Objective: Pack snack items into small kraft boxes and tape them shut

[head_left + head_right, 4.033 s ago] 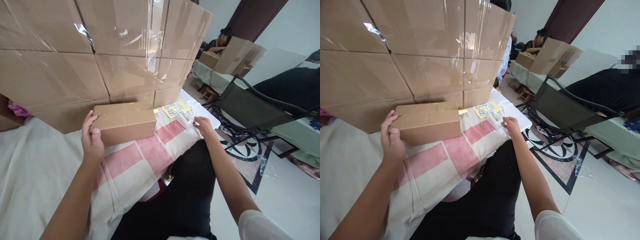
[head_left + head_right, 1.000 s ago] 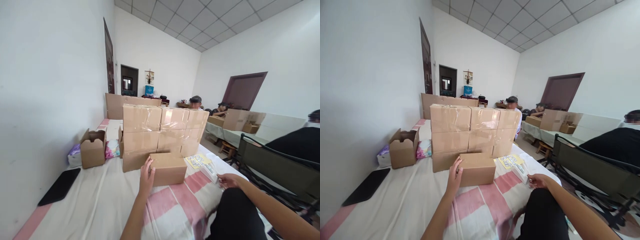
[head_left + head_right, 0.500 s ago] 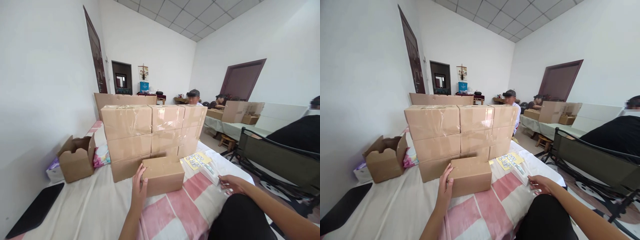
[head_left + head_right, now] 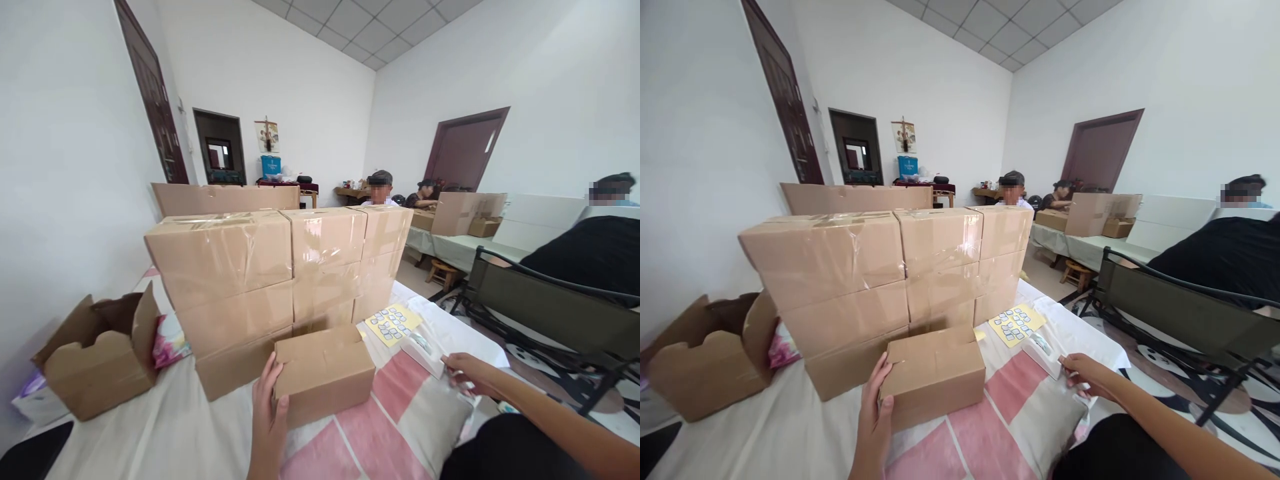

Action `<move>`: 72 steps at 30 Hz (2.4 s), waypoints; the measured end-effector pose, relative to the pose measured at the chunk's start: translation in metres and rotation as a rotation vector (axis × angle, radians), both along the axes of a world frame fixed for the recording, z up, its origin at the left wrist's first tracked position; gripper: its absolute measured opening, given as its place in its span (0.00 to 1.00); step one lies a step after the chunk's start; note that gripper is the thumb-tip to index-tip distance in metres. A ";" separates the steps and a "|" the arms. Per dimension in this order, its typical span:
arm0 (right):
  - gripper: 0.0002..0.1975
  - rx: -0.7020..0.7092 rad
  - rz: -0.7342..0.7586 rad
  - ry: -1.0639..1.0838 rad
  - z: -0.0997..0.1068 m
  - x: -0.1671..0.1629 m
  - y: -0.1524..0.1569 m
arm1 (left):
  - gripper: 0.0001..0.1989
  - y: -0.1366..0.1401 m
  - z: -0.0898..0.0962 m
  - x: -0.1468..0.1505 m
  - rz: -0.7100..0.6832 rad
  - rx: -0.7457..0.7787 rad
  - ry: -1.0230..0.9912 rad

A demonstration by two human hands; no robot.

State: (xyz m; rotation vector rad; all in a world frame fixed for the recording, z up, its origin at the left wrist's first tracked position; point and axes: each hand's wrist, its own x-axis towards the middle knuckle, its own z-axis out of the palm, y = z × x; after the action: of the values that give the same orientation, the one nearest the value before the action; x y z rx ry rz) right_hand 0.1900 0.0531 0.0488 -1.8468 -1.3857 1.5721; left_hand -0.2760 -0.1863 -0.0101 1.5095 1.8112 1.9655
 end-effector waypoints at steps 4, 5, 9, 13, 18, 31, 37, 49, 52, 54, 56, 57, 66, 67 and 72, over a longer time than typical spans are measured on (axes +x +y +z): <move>0.23 -0.003 -0.017 0.056 0.004 -0.002 -0.008 | 0.21 -0.002 -0.002 -0.003 -0.016 -0.021 -0.032; 0.23 0.011 -0.021 0.056 0.004 -0.003 -0.010 | 0.21 -0.003 -0.003 -0.003 -0.019 -0.027 -0.038; 0.22 0.030 0.000 0.081 0.001 -0.001 -0.008 | 0.21 -0.005 -0.004 -0.004 -0.005 -0.034 -0.059; 0.20 0.023 0.026 0.117 -0.005 0.000 -0.002 | 0.20 -0.005 -0.003 -0.004 -0.006 -0.037 -0.068; 0.20 0.009 0.033 0.129 -0.005 -0.001 0.001 | 0.20 -0.005 -0.005 -0.009 0.012 -0.028 -0.030; 0.18 -0.028 -0.053 0.200 -0.003 -0.004 -0.002 | 0.19 -0.007 0.018 0.004 0.081 -0.010 -0.027; 0.16 -0.100 -0.051 0.258 -0.002 -0.006 0.000 | 0.19 -0.009 0.027 0.011 0.079 -0.005 -0.011; 0.18 -0.106 -0.053 0.282 -0.001 -0.007 -0.002 | 0.20 -0.011 0.034 0.017 0.054 0.037 0.020; 0.20 -0.097 -0.048 0.280 -0.001 -0.008 -0.003 | 0.20 -0.012 0.035 0.018 0.063 0.028 0.018; 0.21 -0.091 -0.042 0.281 -0.001 -0.008 -0.003 | 0.21 -0.012 0.034 0.017 0.055 0.037 0.022; 0.21 -0.086 -0.036 0.286 -0.001 -0.008 -0.004 | 0.22 -0.010 0.031 0.016 0.045 0.073 0.026; 0.20 -0.082 -0.034 0.291 -0.001 -0.008 -0.005 | 0.22 -0.009 0.030 0.015 0.045 0.094 0.027; 0.17 -0.074 -0.055 0.367 -0.002 -0.005 -0.006 | 0.24 -0.008 0.031 0.016 0.040 0.170 0.082; 0.17 -0.079 -0.055 0.377 -0.002 -0.005 -0.006 | 0.23 -0.008 0.033 0.017 0.046 0.173 0.097; 0.14 -0.099 -0.046 0.409 -0.001 -0.002 -0.008 | 0.24 -0.009 0.035 0.020 0.074 0.146 0.167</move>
State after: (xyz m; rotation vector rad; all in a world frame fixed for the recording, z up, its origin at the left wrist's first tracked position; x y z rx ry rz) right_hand 0.1882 0.0451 0.0479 -1.4818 -1.0902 1.8908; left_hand -0.2563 -0.1957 0.0252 1.7210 1.8466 2.1064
